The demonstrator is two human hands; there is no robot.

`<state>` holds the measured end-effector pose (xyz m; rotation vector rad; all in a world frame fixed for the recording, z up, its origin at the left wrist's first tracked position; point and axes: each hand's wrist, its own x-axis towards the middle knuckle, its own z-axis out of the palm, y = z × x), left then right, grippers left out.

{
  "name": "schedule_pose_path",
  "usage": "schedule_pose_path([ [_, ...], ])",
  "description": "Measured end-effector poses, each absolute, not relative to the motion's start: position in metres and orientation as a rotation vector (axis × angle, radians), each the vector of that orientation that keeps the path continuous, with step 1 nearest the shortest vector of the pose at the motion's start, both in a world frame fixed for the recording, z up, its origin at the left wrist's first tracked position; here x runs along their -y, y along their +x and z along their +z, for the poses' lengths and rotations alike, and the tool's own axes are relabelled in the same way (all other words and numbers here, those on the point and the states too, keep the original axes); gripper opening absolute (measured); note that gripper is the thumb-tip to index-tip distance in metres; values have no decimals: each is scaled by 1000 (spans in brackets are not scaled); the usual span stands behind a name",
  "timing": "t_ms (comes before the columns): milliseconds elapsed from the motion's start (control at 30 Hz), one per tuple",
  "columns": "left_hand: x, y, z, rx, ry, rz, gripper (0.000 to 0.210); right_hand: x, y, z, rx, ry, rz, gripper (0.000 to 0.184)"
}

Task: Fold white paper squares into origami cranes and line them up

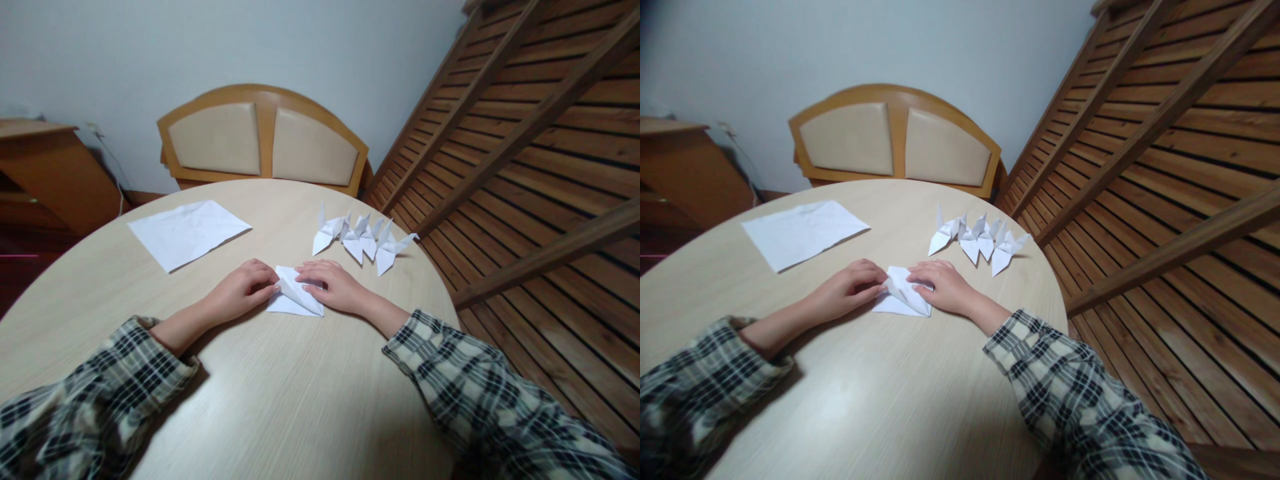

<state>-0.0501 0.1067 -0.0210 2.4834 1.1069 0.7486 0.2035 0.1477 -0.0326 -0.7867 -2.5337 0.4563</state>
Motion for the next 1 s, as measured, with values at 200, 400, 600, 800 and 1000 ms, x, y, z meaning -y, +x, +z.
schedule_pose_path([
  [200,-108,-50,-19,-1227,2449,746,30,-141,202,-27,2586,-759,409,24],
  [400,-108,-49,-20,-1298,2470,740,28,-138,201,-25,2620,-755,398,36],
  [600,-108,-48,-26,-1344,2567,744,18,-135,199,-22,2643,-770,372,44],
  [800,-107,-47,-26,-1360,2603,727,15,-131,199,-21,2707,-770,278,41],
  [1000,-108,-44,-26,-1426,2718,679,19,-126,196,-20,2714,-827,159,39],
])
